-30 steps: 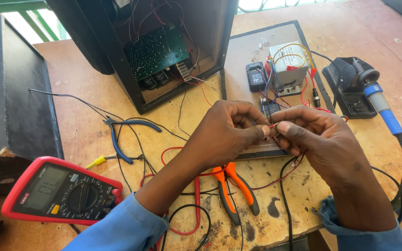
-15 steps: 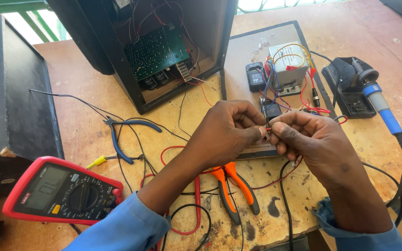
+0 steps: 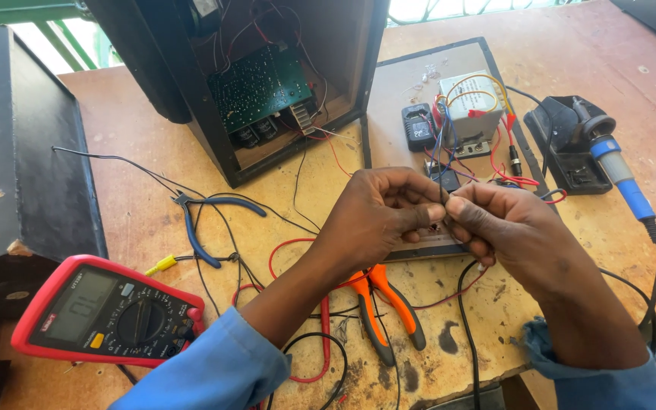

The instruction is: Stripping, twisting, and soldering wires to electronic components during a repair task.

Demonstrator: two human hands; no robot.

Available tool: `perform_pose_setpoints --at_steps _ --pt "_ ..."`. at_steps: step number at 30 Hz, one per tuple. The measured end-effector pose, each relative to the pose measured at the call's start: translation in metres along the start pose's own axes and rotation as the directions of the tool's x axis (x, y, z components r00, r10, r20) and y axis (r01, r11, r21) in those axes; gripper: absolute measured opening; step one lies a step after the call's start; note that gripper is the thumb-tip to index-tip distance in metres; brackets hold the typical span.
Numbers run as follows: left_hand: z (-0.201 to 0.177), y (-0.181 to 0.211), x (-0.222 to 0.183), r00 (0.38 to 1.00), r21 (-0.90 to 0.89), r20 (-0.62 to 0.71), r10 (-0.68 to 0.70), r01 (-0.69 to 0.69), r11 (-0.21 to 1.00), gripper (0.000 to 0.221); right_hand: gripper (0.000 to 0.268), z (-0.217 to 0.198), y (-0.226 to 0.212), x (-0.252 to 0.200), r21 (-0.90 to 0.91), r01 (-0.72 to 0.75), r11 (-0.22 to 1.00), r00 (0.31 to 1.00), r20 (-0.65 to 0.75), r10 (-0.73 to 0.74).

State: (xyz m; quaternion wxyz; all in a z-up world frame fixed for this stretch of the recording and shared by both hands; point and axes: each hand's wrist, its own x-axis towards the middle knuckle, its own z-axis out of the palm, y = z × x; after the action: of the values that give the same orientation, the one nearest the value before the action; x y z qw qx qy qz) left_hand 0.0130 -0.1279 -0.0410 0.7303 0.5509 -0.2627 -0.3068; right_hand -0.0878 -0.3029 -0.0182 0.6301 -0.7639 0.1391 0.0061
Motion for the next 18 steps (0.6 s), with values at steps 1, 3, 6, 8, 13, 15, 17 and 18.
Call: perform_pose_setpoints --at_steps 1,3,6,8,13,15,17,18 --pt "0.0 -0.001 0.001 1.0 -0.001 0.001 -0.001 0.001 1.0 0.009 0.027 -0.003 0.003 0.003 0.0 -0.001 1.0 1.0 -0.001 0.001" --pt "-0.001 -0.003 0.002 1.0 0.01 -0.013 -0.014 0.014 1.0 0.012 0.026 -0.01 0.01 0.011 0.102 -0.095 0.99 0.995 0.036 0.092" --pt "-0.002 -0.001 0.002 1.0 0.032 0.017 -0.002 0.001 0.999 0.012 0.019 -0.017 0.018 0.018 0.159 -0.098 0.982 0.995 0.039 0.093" --pt "-0.002 0.003 0.001 1.0 0.048 0.021 -0.001 0.001 0.999 0.012 0.018 -0.014 0.015 0.018 0.142 -0.095 0.985 0.995 0.018 0.093" --pt "-0.001 -0.003 0.005 1.0 0.05 -0.01 0.007 -0.007 0.999 0.007 0.018 -0.006 0.009 0.012 0.171 -0.033 0.985 0.999 0.011 0.031" --pt "-0.004 -0.009 0.008 1.0 -0.06 -0.015 0.019 -0.02 0.998 0.012 0.023 -0.001 0.008 0.009 0.114 0.002 0.993 0.996 -0.086 0.008" --pt "-0.005 -0.014 0.011 1.0 -0.069 -0.024 0.009 -0.011 0.998 0.012 0.021 0.019 -0.015 -0.01 -0.129 0.046 0.991 0.963 -0.256 -0.078" --pt "-0.006 -0.016 0.013 1.0 -0.078 -0.03 -0.002 -0.001 0.997 0.012 0.022 0.03 -0.027 -0.02 -0.367 0.042 0.929 0.897 -0.397 -0.197"
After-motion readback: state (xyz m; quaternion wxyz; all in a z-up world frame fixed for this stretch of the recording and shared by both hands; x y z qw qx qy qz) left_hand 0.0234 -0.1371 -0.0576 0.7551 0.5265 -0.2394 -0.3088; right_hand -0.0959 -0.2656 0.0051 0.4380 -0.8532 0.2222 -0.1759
